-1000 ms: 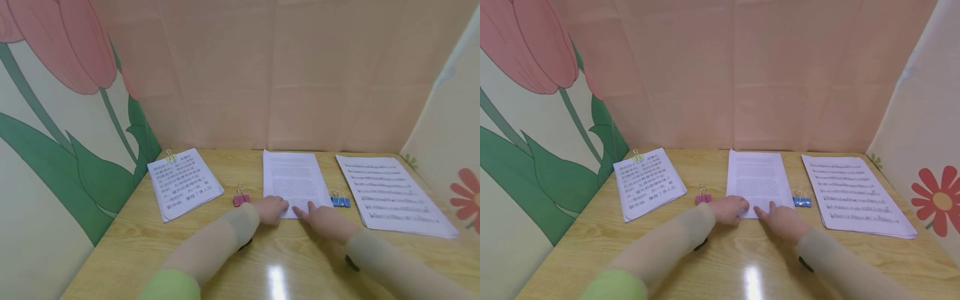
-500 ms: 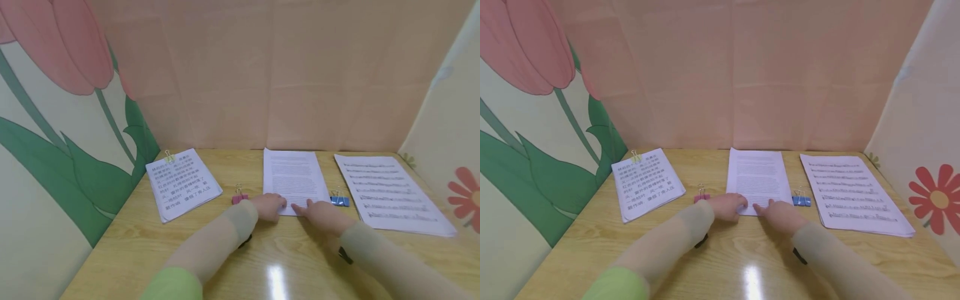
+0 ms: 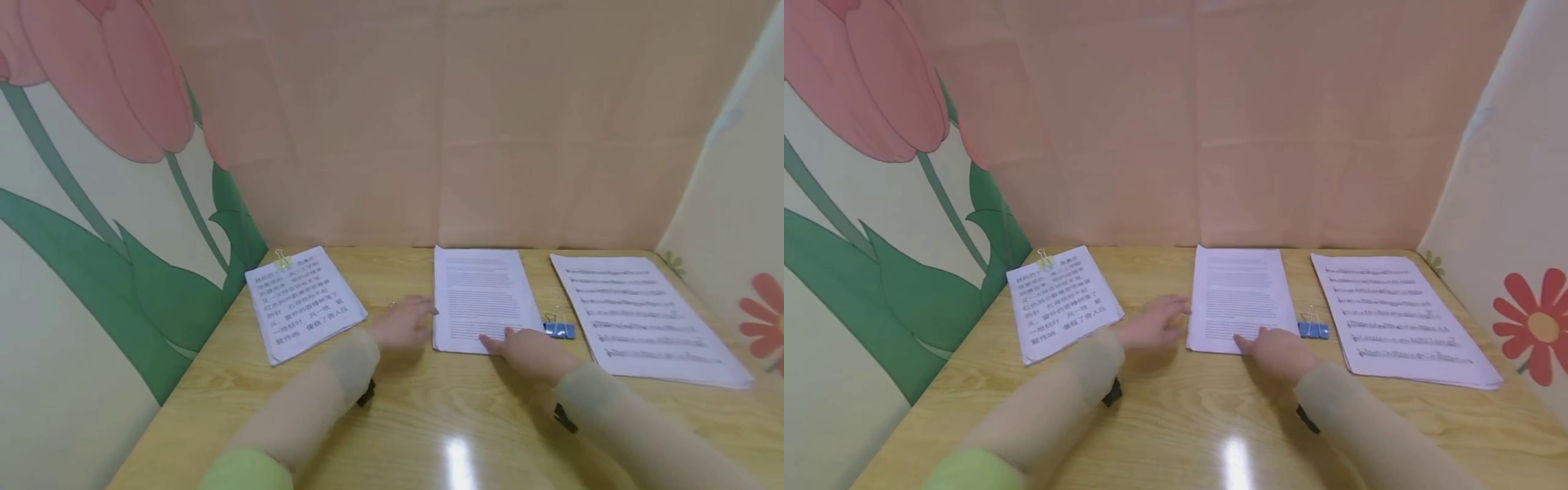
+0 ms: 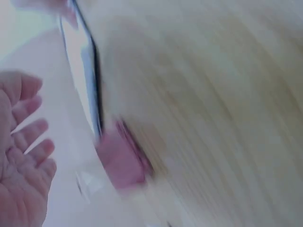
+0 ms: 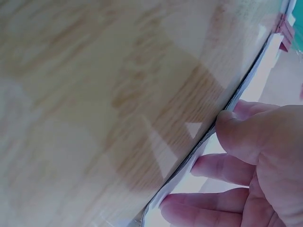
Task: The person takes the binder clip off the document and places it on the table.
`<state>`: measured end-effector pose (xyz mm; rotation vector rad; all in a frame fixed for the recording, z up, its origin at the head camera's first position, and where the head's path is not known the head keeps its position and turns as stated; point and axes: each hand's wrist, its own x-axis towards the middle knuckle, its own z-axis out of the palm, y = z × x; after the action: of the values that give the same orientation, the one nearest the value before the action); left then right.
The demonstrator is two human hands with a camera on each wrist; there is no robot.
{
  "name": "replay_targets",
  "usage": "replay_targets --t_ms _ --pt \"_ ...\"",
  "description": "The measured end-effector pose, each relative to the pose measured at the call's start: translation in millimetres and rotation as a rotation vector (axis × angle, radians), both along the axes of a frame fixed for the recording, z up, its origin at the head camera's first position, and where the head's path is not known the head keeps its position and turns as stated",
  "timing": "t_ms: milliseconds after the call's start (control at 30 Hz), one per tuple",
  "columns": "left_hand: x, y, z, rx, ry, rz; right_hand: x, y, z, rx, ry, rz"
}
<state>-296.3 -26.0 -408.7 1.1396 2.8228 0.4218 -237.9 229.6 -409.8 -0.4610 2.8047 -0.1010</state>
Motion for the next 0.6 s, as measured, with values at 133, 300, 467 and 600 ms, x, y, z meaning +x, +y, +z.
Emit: replay_targets --t_ms 133,300,467,600 --pt "-9.0 -47.8 4.1 0.087 0.007 0.203 1.5 0.4 1.4 0.042 0.020 0.054" --pt "-19.8 -110.9 -1.3 0.101 -0.093 0.502 -0.4 -0.9 2.0 0.018 0.008 0.014" --pt "-22.1 -164.8 -13.1 -0.013 -0.200 0.714 -3.4 -3.1 0.5 -0.050 -0.058 -0.120" --pt "-21.9 -197.6 -26.8 -0.098 -0.258 0.760 -3.4 -4.2 -0.5 -0.083 -0.089 -0.188"
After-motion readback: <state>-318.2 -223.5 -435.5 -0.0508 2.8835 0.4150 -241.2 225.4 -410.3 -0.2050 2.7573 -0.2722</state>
